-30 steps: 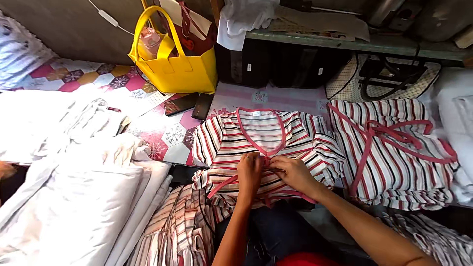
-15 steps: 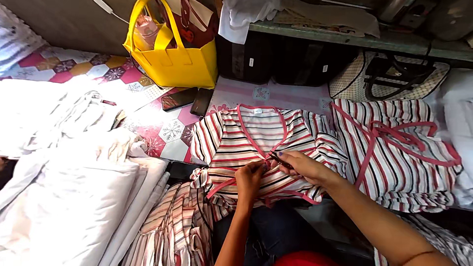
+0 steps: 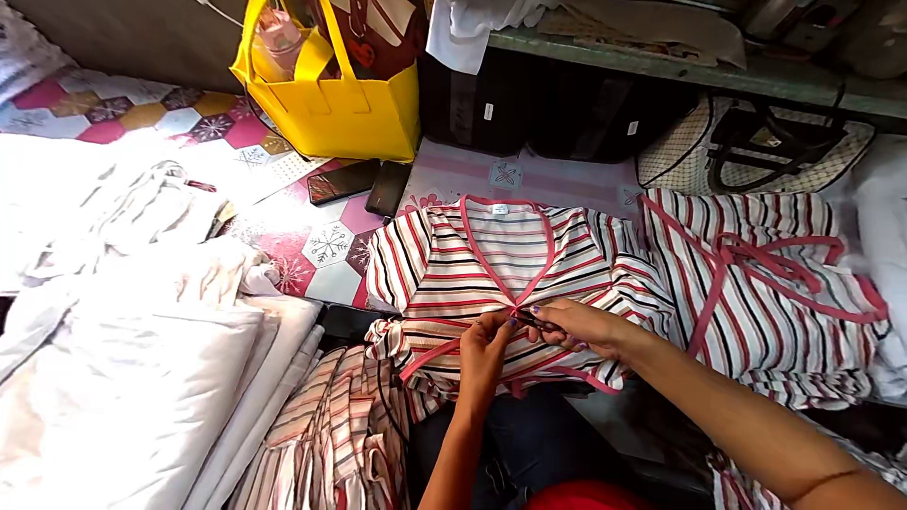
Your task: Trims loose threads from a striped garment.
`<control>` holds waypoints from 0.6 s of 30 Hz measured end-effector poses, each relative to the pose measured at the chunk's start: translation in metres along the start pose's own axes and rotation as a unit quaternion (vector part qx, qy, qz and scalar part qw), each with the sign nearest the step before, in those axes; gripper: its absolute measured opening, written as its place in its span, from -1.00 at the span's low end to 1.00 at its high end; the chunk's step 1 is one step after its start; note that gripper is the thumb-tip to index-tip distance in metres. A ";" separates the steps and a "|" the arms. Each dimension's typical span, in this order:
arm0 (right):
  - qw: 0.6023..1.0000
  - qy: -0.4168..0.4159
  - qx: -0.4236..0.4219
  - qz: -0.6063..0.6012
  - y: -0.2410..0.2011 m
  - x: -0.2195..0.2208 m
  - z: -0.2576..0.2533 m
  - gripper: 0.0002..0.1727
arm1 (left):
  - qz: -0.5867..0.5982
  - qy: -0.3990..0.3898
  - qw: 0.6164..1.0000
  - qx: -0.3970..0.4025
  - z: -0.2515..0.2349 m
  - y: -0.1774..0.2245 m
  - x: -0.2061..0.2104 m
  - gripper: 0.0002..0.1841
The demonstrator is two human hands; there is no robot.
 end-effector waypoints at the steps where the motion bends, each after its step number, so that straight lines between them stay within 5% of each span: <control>1: 1.000 -0.002 0.001 0.001 -0.002 0.000 -0.001 -0.48 | 0.001 0.000 1.000 0.008 0.000 0.000 0.001 -0.89; 18: 0.999 0.029 -0.016 0.008 -0.002 -0.002 -0.010 -0.59 | -0.035 -0.006 0.997 0.064 0.003 0.000 0.004 -0.88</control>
Point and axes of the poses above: each hand's wrist, its own z-axis away from the middle knuckle, its own x-axis out of the palm, y = z × x, the point moved 8 cm from there along -z, towards the middle knuckle, and after that the axes turned 3 degrees about -z, right-handed, at the moved point
